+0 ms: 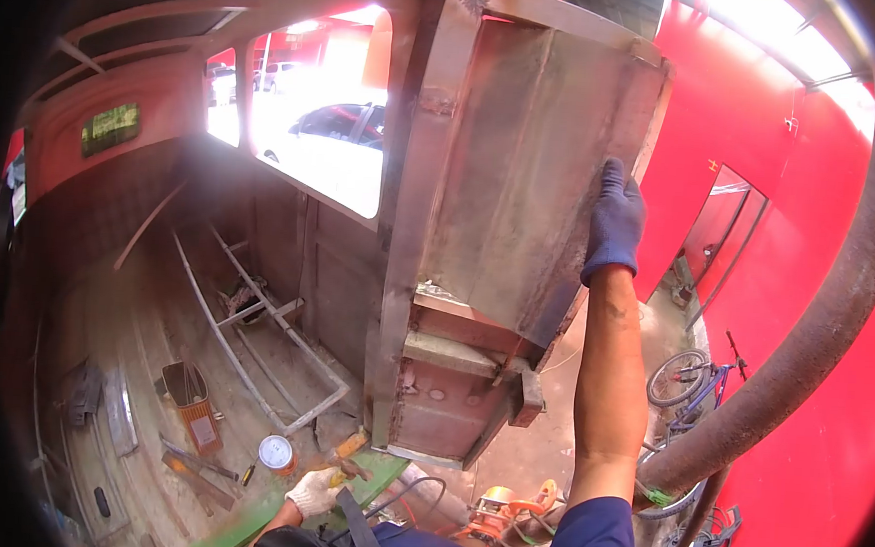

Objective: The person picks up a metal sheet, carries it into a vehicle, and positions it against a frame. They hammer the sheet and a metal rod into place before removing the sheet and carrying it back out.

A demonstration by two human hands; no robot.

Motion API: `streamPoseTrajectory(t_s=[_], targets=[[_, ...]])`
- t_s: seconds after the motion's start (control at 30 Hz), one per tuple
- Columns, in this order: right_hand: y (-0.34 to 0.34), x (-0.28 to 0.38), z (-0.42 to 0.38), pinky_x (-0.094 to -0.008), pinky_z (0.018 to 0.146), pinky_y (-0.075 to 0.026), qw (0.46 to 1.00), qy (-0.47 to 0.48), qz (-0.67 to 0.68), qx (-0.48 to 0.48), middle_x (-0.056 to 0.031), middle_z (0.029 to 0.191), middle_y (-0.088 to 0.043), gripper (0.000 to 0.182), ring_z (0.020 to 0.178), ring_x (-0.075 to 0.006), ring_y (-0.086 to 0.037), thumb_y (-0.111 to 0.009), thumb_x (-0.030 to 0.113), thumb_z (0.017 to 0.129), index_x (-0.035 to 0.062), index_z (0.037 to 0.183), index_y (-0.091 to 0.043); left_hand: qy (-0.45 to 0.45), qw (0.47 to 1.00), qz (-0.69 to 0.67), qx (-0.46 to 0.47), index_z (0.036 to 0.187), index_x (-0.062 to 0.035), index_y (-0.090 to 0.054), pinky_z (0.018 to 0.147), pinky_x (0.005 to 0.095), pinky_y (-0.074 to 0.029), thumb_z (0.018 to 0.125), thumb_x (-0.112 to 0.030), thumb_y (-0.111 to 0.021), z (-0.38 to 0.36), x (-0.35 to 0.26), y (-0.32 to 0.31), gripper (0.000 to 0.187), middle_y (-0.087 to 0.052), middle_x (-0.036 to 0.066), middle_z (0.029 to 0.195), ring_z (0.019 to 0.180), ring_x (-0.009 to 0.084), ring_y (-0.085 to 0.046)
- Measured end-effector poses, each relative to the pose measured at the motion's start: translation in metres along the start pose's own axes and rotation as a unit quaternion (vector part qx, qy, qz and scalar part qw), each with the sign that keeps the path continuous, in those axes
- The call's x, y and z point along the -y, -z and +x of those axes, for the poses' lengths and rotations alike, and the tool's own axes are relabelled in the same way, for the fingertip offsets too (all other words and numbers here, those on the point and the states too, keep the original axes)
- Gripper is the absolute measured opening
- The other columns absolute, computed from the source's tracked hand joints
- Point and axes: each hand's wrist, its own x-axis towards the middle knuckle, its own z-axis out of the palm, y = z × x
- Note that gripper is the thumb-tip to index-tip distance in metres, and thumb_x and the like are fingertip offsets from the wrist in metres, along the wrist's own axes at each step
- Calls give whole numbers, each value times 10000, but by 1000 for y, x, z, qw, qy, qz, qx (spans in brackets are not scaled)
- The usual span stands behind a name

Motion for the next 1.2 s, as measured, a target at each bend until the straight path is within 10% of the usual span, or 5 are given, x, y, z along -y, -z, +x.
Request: streamPoseTrajectory(t_s=[0.1, 0.2, 0.7, 1.2], targets=[[2, 11, -7, -319, 851, -484, 999, -26, -46, 7, -74, 1040, -676, 546, 931, -155, -586, -565, 453, 1038, -50, 1233, -644, 33, 999, 34, 10, 1161, -78, -651, 896, 386, -533, 931, -307, -643, -4, -4, 2, 325, -694, 145, 1075, 1008, 338, -687], [2, 0, -3, -318, 859, -484, 999, 4, -39, 1, -80, 1049, -680, 551, 942, -157, -591, -568, 462, 1034, -46, 1231, -648, -17, 1000, 5, -12, 1224, -98, -649, 882, 453, -526, 922, -518, -626, -3, 2, 2, 518, -704, 222, 1108, 1060, 419, -665], [0, 1, 2, -366, 880, -485, 997, 59, -27, -33, -131, 1003, -706, 546, 936, -217, -623, -611, 475, 996, -52, 1120, -684, 54, 998, -14, 15, 1202, -34, -628, 917, 387, -517, 933, -292, -660, -7, -29, 11, 374, -697, 180, 1122, 1058, 335, -680], [2, -3, 8, -337, 795, -491, 999, 25, -24, -22, -78, 899, -713, 489, 830, -171, -607, -661, 465, 973, -4, 1085, -735, 56, 998, -13, 5, 1232, -30, -623, 885, 465, -511, 908, -429, -641, -5, -30, 11, 514, -684, 263, 1112, 1072, 438, -650]])
